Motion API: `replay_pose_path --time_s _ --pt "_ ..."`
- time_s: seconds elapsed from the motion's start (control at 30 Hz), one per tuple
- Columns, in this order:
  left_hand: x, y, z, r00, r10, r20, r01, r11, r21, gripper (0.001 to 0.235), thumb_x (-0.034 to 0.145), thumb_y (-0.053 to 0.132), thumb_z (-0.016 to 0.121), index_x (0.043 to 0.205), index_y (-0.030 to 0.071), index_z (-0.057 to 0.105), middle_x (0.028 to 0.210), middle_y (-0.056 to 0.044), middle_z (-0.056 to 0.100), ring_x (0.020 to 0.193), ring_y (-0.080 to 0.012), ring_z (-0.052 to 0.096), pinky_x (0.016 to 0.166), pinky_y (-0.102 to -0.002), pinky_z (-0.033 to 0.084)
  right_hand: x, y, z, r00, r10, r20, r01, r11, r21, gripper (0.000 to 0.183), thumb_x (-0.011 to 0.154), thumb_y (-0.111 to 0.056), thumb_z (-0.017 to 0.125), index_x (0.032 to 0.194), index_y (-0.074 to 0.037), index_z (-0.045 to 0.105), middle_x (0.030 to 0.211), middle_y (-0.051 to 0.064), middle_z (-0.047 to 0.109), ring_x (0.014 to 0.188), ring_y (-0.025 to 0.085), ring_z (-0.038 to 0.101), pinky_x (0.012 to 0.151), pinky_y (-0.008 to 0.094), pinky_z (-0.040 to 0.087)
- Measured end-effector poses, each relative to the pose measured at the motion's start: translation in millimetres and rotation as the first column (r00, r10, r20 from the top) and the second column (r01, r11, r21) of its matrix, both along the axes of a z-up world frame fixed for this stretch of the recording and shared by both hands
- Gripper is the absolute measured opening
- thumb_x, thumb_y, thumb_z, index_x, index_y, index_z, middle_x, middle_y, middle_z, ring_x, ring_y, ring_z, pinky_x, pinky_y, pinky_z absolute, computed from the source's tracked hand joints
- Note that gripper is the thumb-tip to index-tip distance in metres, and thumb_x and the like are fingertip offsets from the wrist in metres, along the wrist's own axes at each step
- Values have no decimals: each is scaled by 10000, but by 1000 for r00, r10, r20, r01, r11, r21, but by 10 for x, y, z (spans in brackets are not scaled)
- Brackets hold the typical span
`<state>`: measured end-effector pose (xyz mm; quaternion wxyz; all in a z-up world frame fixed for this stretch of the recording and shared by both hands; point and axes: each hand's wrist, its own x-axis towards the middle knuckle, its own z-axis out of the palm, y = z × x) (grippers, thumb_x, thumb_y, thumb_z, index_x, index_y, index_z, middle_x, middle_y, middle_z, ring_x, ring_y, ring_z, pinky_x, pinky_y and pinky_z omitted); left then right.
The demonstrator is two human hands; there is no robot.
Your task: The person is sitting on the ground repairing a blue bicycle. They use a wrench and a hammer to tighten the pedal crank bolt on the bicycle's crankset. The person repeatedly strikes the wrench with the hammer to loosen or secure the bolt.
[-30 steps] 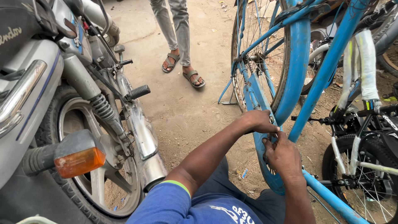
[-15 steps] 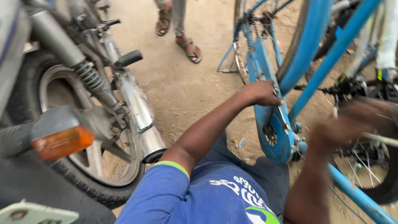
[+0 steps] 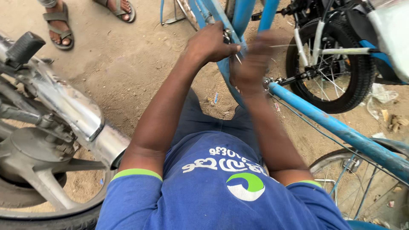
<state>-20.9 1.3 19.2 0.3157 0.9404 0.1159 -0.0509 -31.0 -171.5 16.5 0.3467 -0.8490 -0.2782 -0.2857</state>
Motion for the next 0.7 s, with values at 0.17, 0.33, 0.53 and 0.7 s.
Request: replay_pose_path --time_s 0.17,0.33,0.53,0.7 --pt "-79 -13 72 995 90 -47 -83 988 131 895 796 642 778 1404 66 464 1460 -141 510 1372 -398 457 1010 -659 440 223 52 -129 955 281 -98 -277 959 53 152 1129 -146 564 1206 -43 481 1120 116 458 1015 278 475 928 453 430" --pt "-9 21 -55 997 70 -8 -69 989 131 905 776 616 797 1408 68 453 1456 -156 503 1328 -411 488 988 -664 442 64 -145 53 967 255 25 -246 895 373 162 1158 -138 439 1304 -83 483 1294 120 490 1142 270 532 1015 409 457" --pt "102 231 -338 997 59 40 -62 995 81 913 765 658 832 1354 40 509 1371 -172 587 1237 -380 605 983 -550 515 -40 308 -328 955 296 13 -296 951 83 207 1148 -185 529 1310 -74 465 1350 177 447 1371 390 466 1216 466 384" --pt "163 284 -506 992 55 116 -63 996 69 822 723 572 875 1303 77 567 1260 -152 652 1154 -354 635 904 -548 505 -387 -399 -521 902 429 -38 -381 835 396 260 1134 -284 519 1269 -65 478 1309 140 503 1233 281 561 1030 398 531"
